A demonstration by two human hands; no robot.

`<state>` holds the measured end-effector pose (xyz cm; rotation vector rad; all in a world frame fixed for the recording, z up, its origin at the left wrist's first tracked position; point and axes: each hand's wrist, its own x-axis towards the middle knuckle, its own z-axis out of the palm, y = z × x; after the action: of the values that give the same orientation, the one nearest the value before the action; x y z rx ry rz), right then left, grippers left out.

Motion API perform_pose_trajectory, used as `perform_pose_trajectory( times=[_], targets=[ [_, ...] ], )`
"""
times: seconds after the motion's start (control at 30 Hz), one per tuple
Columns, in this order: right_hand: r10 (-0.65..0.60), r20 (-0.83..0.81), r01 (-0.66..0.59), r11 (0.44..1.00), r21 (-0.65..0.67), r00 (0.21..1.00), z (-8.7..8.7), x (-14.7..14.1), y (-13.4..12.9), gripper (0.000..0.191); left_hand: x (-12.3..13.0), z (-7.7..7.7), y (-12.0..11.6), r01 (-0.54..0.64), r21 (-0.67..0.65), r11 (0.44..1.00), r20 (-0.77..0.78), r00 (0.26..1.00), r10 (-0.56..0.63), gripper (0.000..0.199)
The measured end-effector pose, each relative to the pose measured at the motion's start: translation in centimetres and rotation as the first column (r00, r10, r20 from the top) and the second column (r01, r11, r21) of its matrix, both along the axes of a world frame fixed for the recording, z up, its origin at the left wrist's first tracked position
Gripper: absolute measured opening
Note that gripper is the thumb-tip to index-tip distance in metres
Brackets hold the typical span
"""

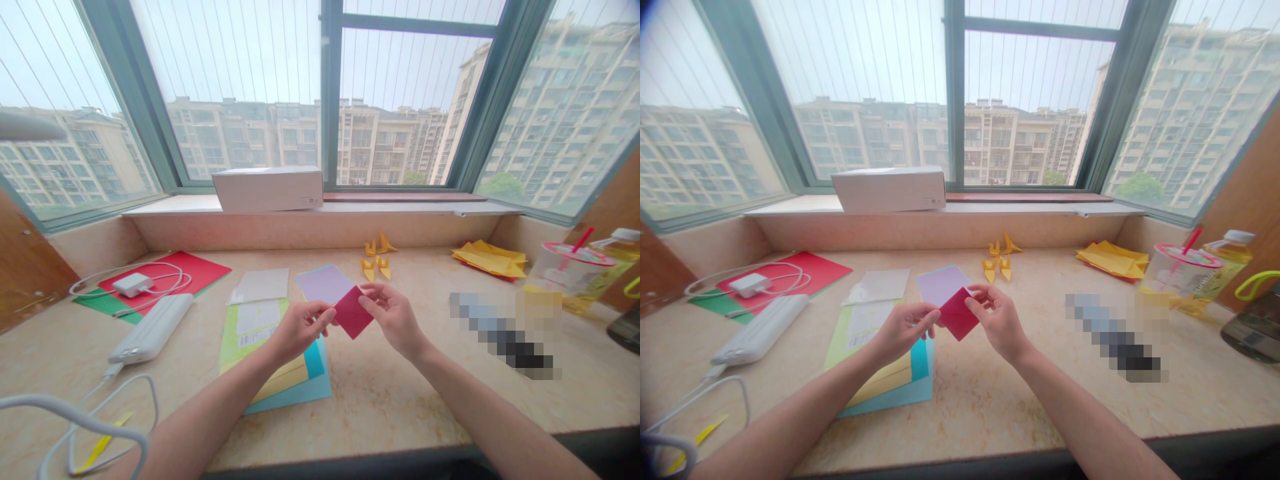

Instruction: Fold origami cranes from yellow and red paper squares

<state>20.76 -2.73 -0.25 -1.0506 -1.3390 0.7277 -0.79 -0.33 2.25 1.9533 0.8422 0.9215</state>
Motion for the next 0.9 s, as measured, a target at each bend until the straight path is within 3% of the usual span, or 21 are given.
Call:
perform_pose_trajectory(
  times=[0.33, 0.57, 0.77, 0.9],
  targets=[
    [0.009, 0.06, -0.008, 1.0, -0.006, 0.998, 0.05, 0.05, 0.0, 0.033, -0.26, 0.31, -0.02, -0.028, 0.019, 0.999, -0.048, 0.998, 0.029, 0.04],
    [0.019, 0.07, -0.018, 1.0, -0.019, 0.997, 0.18, -0.04, -0.15, 0.029, -0.03, -0.14, 0.14, -0.015, -0.108, 0.994, 0.068, 0.997, 0.022, 0.036],
    [0.028, 0.127, -0.037, 0.997, 0.068, 0.992, 0.36, 0.01, -0.32, 0.017, -0.03, -0.6, 0.67, 0.01, -0.156, 0.988, 0.143, 0.99, 0.013, 0.037],
    [0.109, 0.241, -0.143, 0.981, 0.131, 0.964, 0.65, 0.05, -0.7, 0.01, -0.1, -0.49, 0.88, -0.021, -0.146, 0.989, 0.18, 0.983, 0.047, 0.037]
  ],
)
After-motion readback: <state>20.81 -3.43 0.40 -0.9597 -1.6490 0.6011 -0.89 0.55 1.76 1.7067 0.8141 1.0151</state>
